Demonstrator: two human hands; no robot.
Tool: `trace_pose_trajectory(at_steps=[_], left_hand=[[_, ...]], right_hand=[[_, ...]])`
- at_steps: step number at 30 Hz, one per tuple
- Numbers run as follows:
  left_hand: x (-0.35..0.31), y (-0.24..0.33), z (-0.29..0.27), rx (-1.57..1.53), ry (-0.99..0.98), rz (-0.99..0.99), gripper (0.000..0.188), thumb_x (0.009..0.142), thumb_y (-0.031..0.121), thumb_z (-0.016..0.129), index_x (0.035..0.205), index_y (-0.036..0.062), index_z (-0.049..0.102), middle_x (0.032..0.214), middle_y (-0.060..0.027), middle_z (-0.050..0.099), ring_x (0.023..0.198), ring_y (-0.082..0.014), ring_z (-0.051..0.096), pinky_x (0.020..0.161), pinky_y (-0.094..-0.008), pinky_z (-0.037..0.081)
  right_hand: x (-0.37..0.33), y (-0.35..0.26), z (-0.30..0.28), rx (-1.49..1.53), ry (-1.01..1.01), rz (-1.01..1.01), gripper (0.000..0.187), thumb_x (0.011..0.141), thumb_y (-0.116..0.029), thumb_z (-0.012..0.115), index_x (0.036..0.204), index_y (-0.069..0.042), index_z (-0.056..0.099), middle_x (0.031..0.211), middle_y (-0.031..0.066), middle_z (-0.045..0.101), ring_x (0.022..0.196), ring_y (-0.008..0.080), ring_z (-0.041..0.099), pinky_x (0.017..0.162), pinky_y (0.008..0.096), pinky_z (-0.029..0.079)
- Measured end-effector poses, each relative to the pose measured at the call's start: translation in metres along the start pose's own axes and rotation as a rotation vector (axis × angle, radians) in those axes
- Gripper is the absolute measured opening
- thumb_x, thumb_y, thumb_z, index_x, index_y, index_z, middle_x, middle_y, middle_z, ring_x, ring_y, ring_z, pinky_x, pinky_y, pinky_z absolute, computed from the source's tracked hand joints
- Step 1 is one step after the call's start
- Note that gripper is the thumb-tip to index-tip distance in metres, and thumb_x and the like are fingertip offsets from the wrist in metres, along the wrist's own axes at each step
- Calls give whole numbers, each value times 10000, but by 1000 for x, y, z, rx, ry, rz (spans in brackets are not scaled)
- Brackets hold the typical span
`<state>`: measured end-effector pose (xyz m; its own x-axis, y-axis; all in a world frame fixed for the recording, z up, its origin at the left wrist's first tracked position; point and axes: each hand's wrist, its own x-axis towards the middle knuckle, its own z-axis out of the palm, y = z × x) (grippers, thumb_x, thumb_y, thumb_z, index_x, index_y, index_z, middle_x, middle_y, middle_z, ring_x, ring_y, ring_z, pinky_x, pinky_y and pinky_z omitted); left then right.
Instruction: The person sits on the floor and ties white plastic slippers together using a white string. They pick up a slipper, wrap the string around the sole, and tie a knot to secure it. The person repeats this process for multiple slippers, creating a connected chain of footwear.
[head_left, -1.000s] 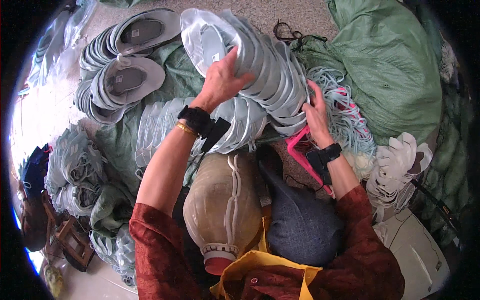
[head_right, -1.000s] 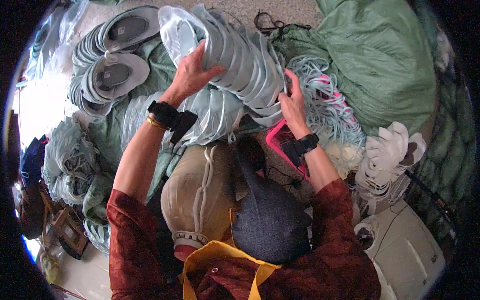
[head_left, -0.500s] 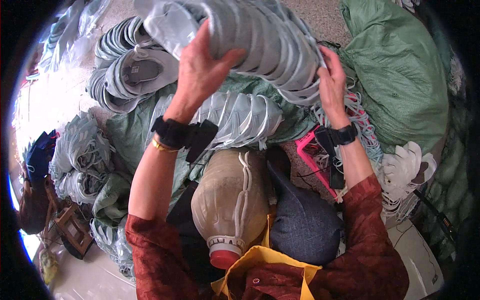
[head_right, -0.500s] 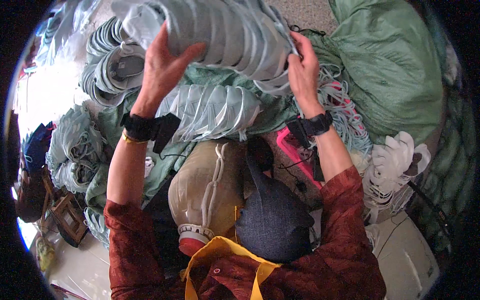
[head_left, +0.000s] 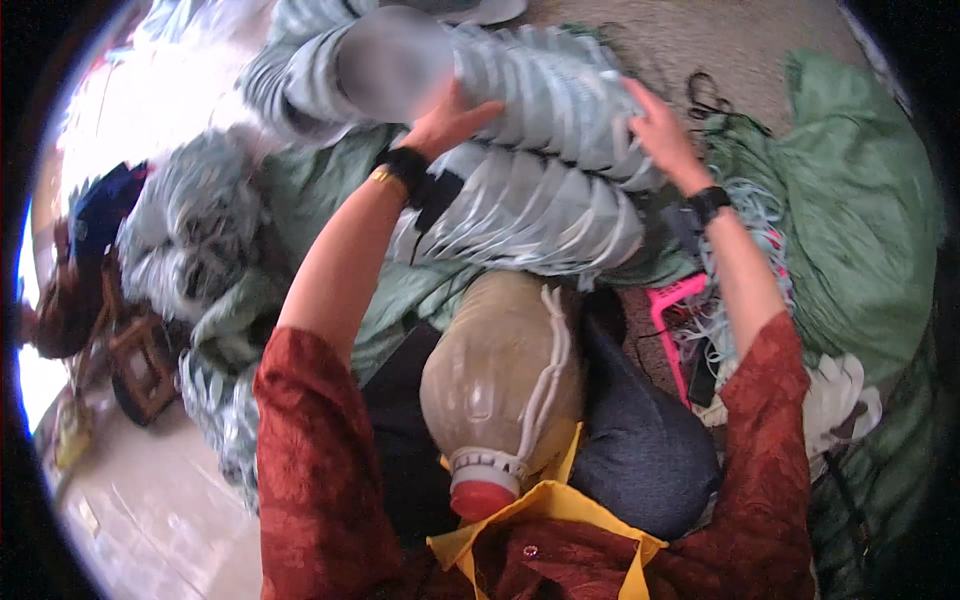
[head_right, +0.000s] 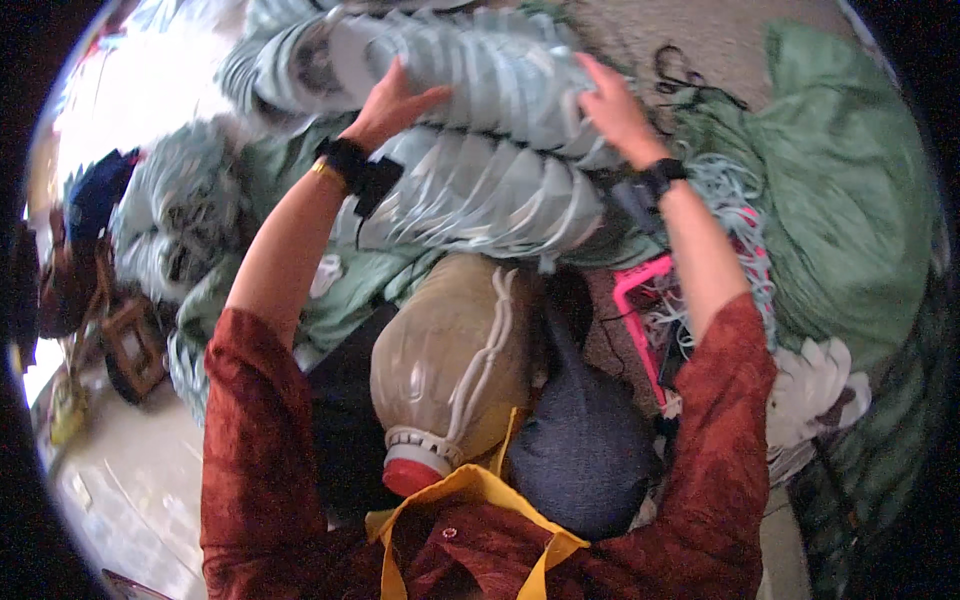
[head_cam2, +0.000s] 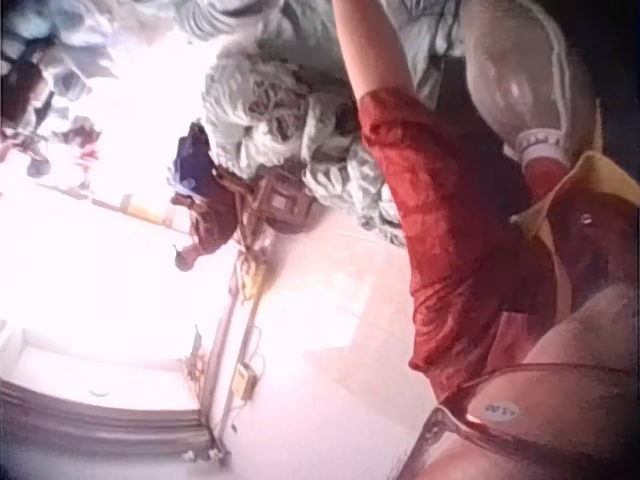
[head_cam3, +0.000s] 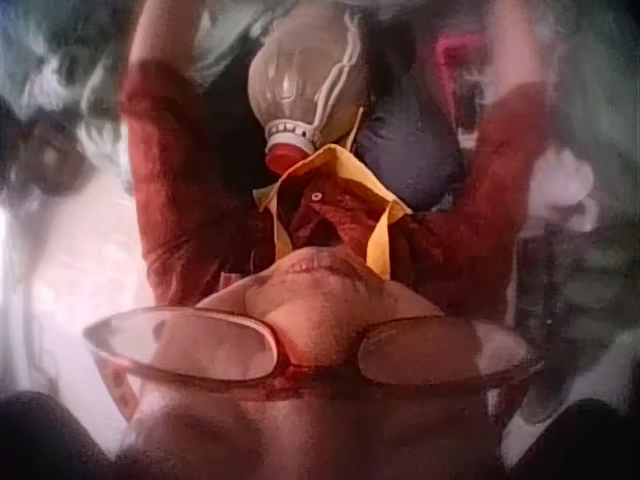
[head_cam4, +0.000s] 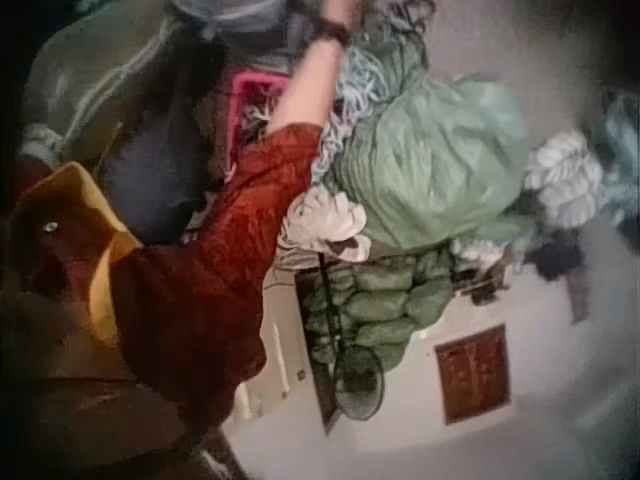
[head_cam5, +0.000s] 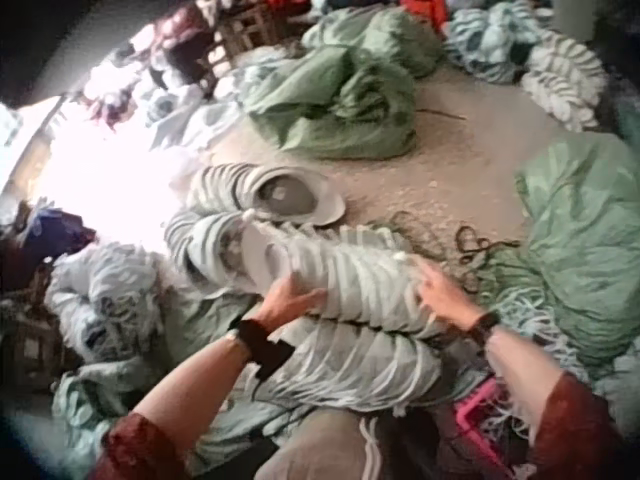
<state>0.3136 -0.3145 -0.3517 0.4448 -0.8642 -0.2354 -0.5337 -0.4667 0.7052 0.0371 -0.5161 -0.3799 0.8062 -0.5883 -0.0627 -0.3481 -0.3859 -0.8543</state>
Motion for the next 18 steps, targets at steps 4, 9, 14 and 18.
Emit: trace_pose_trajectory(at_steps=[4,9,14,18], left_hand=[[-31,6,-35,37,144,9,615,761,416,763,1073,-8,445,929,-206,657,882,-394,652,781,-450,509],[-106,-17,-101,190,141,-58,306,860,310,686,896,22,585,848,-127,668,821,-230,659,755,-370,518],[-220,-78,-138,155,105,-401,248,784,232,678,797,-1,593,736,-153,641,707,-286,643,674,-391,501],[-291,-145,-109,120,76,-534,258,823,242,700,818,1,608,714,-84,654,657,-166,624,625,-329,497]], right_hand=[[9,-1,-19,-4,-85,63,615,838,-210,556,1432,-95,453,1462,118,475,1325,236,461,1100,342,333],[0,4,-38,28,17,112,585,886,-275,547,1419,-50,464,1451,159,464,1357,271,412,1127,353,287],[-34,-8,-38,96,96,111,463,939,-156,609,1369,-16,507,1397,134,519,1303,218,470,1093,334,341],[-61,-6,-42,157,157,142,387,947,-81,595,1321,4,547,1327,114,578,1232,196,535,1058,316,386]])
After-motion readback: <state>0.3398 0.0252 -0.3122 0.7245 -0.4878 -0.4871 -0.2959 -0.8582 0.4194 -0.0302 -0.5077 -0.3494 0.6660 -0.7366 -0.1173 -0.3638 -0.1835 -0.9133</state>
